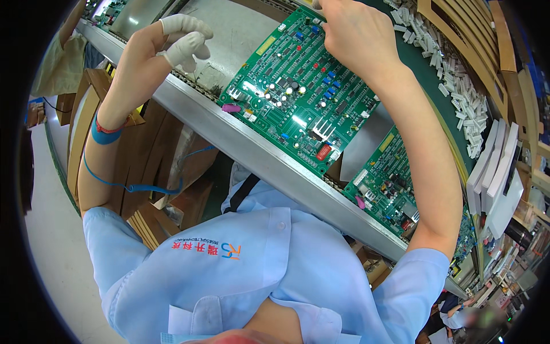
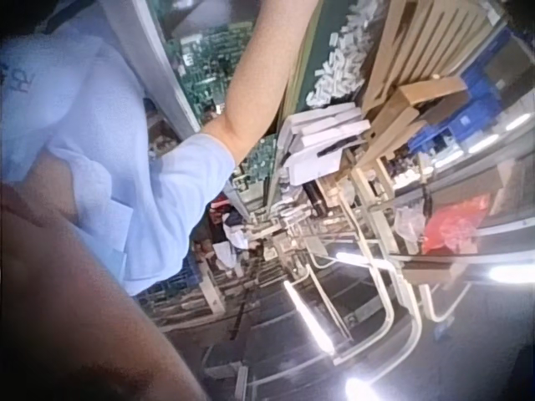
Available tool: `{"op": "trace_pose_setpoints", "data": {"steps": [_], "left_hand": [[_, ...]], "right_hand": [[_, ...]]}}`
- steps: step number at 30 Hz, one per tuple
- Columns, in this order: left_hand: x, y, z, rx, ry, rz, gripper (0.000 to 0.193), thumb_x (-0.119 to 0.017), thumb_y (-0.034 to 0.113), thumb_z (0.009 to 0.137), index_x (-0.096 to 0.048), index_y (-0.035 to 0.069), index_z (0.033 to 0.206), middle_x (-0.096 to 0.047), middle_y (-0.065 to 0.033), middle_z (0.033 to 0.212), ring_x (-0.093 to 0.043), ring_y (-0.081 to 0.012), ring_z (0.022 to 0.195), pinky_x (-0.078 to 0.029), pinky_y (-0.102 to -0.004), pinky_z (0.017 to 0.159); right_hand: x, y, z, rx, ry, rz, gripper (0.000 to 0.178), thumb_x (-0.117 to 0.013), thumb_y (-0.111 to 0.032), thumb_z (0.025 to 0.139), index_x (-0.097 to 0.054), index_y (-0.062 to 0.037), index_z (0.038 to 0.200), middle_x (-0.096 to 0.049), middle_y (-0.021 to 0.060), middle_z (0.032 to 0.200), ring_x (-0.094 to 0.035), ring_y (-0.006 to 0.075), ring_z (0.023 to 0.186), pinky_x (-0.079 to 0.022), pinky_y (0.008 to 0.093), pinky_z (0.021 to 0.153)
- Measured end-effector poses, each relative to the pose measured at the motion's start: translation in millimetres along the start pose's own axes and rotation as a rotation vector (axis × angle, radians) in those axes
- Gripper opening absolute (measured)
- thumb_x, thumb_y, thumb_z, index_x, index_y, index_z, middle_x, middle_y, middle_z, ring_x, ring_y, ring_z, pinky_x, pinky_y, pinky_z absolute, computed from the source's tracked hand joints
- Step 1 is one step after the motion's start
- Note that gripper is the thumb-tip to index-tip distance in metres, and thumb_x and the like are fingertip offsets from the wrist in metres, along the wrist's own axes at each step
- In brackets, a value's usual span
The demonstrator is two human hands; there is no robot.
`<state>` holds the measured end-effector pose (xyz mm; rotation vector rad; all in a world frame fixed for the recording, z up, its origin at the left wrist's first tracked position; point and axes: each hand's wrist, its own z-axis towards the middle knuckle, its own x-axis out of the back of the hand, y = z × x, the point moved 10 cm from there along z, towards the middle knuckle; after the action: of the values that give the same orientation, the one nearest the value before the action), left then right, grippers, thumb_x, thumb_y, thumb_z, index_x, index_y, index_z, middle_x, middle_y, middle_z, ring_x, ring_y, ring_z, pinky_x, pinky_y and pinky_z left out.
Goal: Assembling electronic components onto printed circuit boards on a factory production line.
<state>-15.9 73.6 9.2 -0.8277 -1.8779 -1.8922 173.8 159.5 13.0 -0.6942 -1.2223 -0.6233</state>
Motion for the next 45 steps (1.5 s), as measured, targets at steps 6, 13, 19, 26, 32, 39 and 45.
{"op": "trace_pose_setpoints", "data": {"steps": [6, 13, 19, 26, 32, 39, 45], "left_hand": [[-9.4, 12.7, -7.1, -0.003, 0.010, -0.046, 0.022, -0.049, 0.009, 0.100, -0.060, 0.002, 0.117, -0.068, -0.0059, 0.088, -0.056, -0.0071, 0.062, -0.048, -0.0224, 0.060], [-33.1, -2.1, -12.1, 0.226, -0.140, 0.049, 0.021, -0.065, 0.017, 0.092, -0.064, -0.001, 0.102, -0.067, -0.0063, 0.080, -0.054, -0.0105, 0.056, -0.045, -0.0247, 0.054], [-49.3, 3.0, -0.9, 0.077, -0.166, 0.358, 0.024, -0.070, 0.020, 0.085, -0.069, -0.004, 0.087, -0.065, -0.0142, 0.071, -0.061, -0.0216, 0.063, -0.049, -0.0350, 0.061], [-57.6, 5.0, 12.5, 0.124, -0.238, 0.442, 0.024, -0.069, 0.021, 0.082, -0.071, -0.004, 0.084, -0.067, -0.0182, 0.071, -0.065, -0.0309, 0.066, -0.051, -0.0385, 0.064], [-63.6, 11.8, 19.5, 0.033, -0.308, 0.586, 0.027, -0.068, 0.023, 0.084, -0.070, -0.004, 0.082, -0.066, -0.0184, 0.070, -0.064, -0.0316, 0.064, -0.050, -0.0389, 0.064], [-26.5, -6.9, 33.1, 0.211, -0.195, 0.378, 0.033, -0.063, 0.034, 0.094, -0.073, 0.002, 0.089, -0.060, -0.0038, 0.061, -0.047, -0.0081, 0.049, -0.040, -0.0268, 0.047], [-6.8, 22.3, 54.2, 0.215, -0.093, 0.286, 0.031, -0.063, 0.025, 0.092, -0.070, -0.004, 0.081, -0.063, -0.0060, 0.063, -0.058, -0.0114, 0.056, -0.046, -0.0256, 0.055]], "right_hand": [[-3.2, -2.0, 3.4, -0.045, -0.102, -0.130, 0.020, -0.059, -0.005, 0.083, -0.060, -0.0025, 0.103, -0.067, 0.0154, 0.086, -0.067, 0.0317, 0.082, -0.053, 0.0405, 0.069], [-3.1, -1.8, -2.4, -0.011, -0.069, -0.160, 0.017, -0.057, -0.003, 0.082, -0.060, -0.0021, 0.098, -0.067, 0.0149, 0.084, -0.067, 0.0314, 0.081, -0.053, 0.0408, 0.067], [4.7, -7.6, -3.3, -0.045, -0.094, -0.115, 0.019, -0.058, -0.003, 0.081, -0.060, -0.0017, 0.100, -0.067, 0.0156, 0.085, -0.067, 0.0322, 0.082, -0.053, 0.0411, 0.069], [6.1, 4.3, -16.1, 0.182, 0.287, -0.021, 0.019, -0.058, -0.005, 0.083, -0.059, -0.0019, 0.102, -0.067, 0.0161, 0.088, -0.066, 0.0328, 0.084, -0.052, 0.0419, 0.072], [-3.1, 23.8, -4.4, -0.165, -0.124, 0.171, 0.024, -0.062, -0.006, 0.083, -0.059, -0.0019, 0.107, -0.067, 0.0149, 0.085, -0.066, 0.0321, 0.081, -0.050, 0.0417, 0.071], [-1.1, 21.9, -4.6, -0.182, -0.124, 0.163, 0.029, -0.062, -0.005, 0.083, -0.059, -0.0019, 0.111, -0.067, 0.0150, 0.086, -0.066, 0.0318, 0.081, -0.050, 0.0414, 0.071], [-2.0, 14.7, -5.5, -0.031, -0.012, 0.047, 0.026, -0.059, -0.004, 0.084, -0.059, -0.0022, 0.110, -0.068, 0.0168, 0.093, -0.066, 0.0331, 0.085, -0.051, 0.0417, 0.074]]}}
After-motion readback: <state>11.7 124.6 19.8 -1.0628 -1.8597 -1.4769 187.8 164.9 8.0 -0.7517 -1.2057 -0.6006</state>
